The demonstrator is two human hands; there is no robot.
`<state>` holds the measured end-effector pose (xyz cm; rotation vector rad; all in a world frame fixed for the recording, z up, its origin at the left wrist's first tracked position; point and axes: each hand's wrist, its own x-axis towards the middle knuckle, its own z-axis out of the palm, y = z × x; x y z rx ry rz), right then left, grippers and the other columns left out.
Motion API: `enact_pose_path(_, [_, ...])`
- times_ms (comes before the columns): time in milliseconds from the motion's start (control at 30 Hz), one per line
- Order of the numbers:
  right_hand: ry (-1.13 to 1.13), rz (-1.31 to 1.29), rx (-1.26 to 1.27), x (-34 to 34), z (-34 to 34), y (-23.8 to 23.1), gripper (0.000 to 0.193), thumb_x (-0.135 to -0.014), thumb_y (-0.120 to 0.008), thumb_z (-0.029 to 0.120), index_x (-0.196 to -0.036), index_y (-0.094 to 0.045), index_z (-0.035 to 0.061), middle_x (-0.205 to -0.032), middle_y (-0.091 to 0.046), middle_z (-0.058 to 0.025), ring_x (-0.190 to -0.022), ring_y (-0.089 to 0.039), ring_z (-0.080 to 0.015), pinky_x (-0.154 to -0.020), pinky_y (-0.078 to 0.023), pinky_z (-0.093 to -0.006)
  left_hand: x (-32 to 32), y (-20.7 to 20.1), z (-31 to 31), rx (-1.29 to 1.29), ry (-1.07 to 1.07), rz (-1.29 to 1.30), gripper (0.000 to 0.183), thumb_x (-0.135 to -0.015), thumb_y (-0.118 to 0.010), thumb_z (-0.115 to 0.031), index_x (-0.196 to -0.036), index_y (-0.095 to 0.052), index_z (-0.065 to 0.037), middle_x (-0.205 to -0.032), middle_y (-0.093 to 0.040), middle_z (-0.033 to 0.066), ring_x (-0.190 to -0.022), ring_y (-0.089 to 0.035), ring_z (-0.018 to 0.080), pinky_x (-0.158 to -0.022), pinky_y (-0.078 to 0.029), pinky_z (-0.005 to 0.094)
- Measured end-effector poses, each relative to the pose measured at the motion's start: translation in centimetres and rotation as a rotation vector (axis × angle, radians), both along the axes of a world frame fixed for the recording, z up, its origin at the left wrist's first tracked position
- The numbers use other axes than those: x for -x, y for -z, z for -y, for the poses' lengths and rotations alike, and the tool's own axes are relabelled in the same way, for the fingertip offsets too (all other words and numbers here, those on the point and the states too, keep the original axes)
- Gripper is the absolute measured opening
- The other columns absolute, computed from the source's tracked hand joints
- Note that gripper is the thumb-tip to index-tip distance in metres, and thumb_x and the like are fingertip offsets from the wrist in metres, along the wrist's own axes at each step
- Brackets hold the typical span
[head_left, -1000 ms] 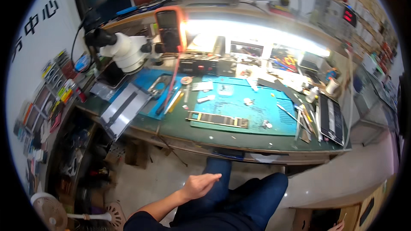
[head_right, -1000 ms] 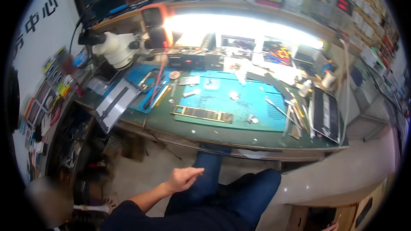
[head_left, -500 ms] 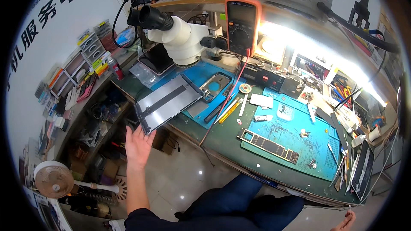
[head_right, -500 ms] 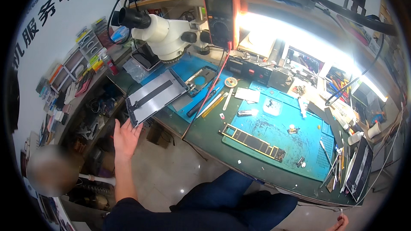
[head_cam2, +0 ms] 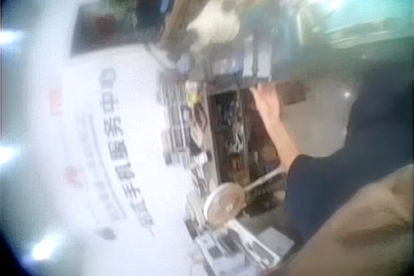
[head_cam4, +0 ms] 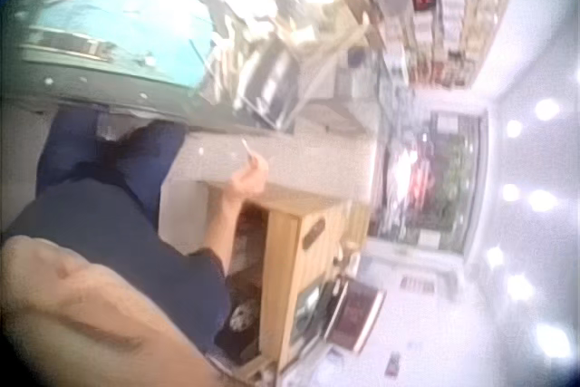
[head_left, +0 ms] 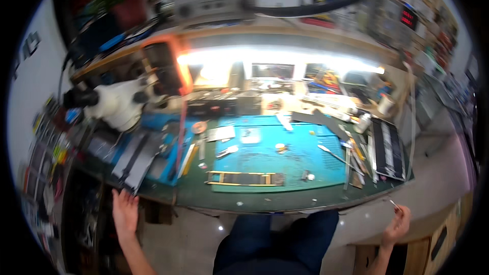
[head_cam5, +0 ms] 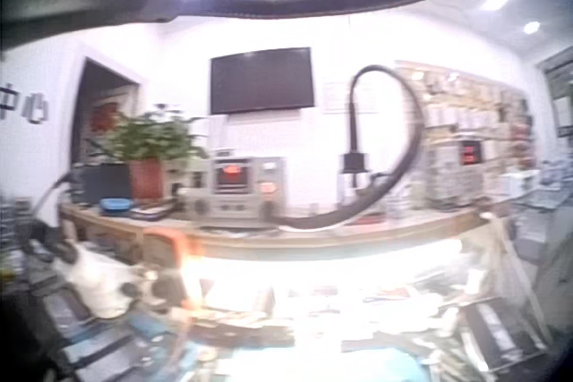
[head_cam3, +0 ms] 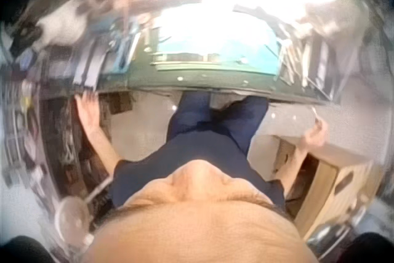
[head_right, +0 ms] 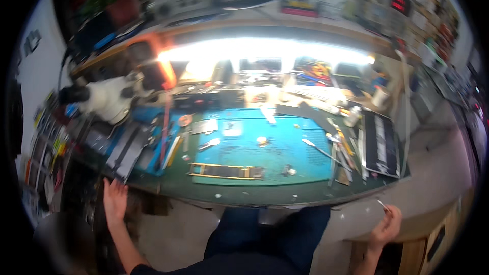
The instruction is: The person cleans a small electronic component with a cotton swab, then uses a soldering iron to apply solder to the component's contacts. The person then uses tweezers to place a small chip onto the component and solders it in place.
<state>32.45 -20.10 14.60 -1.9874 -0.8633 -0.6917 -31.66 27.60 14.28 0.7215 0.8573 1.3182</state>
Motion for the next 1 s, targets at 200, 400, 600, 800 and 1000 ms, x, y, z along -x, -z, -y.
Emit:
enact_pose_path(200, [0.039,0.042,-0.002,-0.3,1.1,-0.6,0.013,-0.108,-0.056,-0.001,-0.108,-0.069,-0.0015,-0.102,-0.071,-0.015,-0.092,-0.069,-0.029,-0.085,-0.056,-0.0379,-1.6,-0.9,-0.2,0.063,0.033,-0.39,0.076,-0.113,-0.053,-0.061,-0.143,-0.054,0.008,-0.115,-0.061,0.0089,-0.104,-0.06,0.0182,-0.09,-0.054,0.0343])
enact_pose_path(400, [0.021,0.002,-0.06,-0.7,0.8,0.7,0.012,-0.108,-0.057,-0.001,-0.112,-0.069,-0.0021,-0.098,-0.072,-0.0134,-0.087,-0.071,-0.0264,-0.08,-0.057,-0.0357,-0.4,-1.6,-1.6,0.105,-0.033,-0.687,0.08,-0.112,-0.052,-0.063,-0.15,-0.056,0.007,-0.101,-0.062,0.0059,-0.086,-0.06,0.0141,-0.077,-0.055,0.0313])
enact_pose_path(600, [0.001,-0.158,-0.23,-1.6,1.8,2.9,0.011,-0.108,-0.059,0.001,-0.113,-0.069,-0.0023,-0.101,-0.076,-0.012,-0.087,-0.073,-0.0209,-0.08,-0.059,-0.0325,-4.7,-0.6,-0.5,-0.506,-0.328,-1.346,0.041,-0.112,-0.064,-0.023,-0.146,-0.063,0.001,-0.111,-0.069,0.009,-0.093,-0.066,0.0161,-0.081,-0.055,0.0317])
enact_pose_path(800, [-0.108,-0.199,-0.257,-1.8,-2.6,-1.2,0.009,-0.107,-0.062,0.001,-0.112,-0.069,-0.0012,-0.101,-0.071,-0.0081,-0.085,-0.068,-0.0148,-0.077,-0.056,-0.0281,-37.3,-11.2,8.7,-1.079,0.811,-1.061,0.036,-0.099,-0.075,-0.012,-0.133,-0.07,-0.001,-0.107,-0.074,0.0156,-0.099,-0.075,0.0292,-0.089,-0.059,0.0389])
enact_pose_path(1000, [-0.143,-0.241,-0.221,0.8,-5.8,-4.3,0.004,-0.1,-0.07,-0.001,-0.103,-0.072,0.0005,-0.098,-0.067,-0.0067,-0.08,-0.063,-0.0131,-0.074,-0.054,-0.0263,-66.0,-3.9,6.5,-1.512,0.713,-0.869,0.075,-0.094,-0.084,-0.031,-0.152,-0.051,0.003,-0.138,-0.066,0.0286,-0.13,-0.061,0.0454,-0.113,-0.048,0.0504])
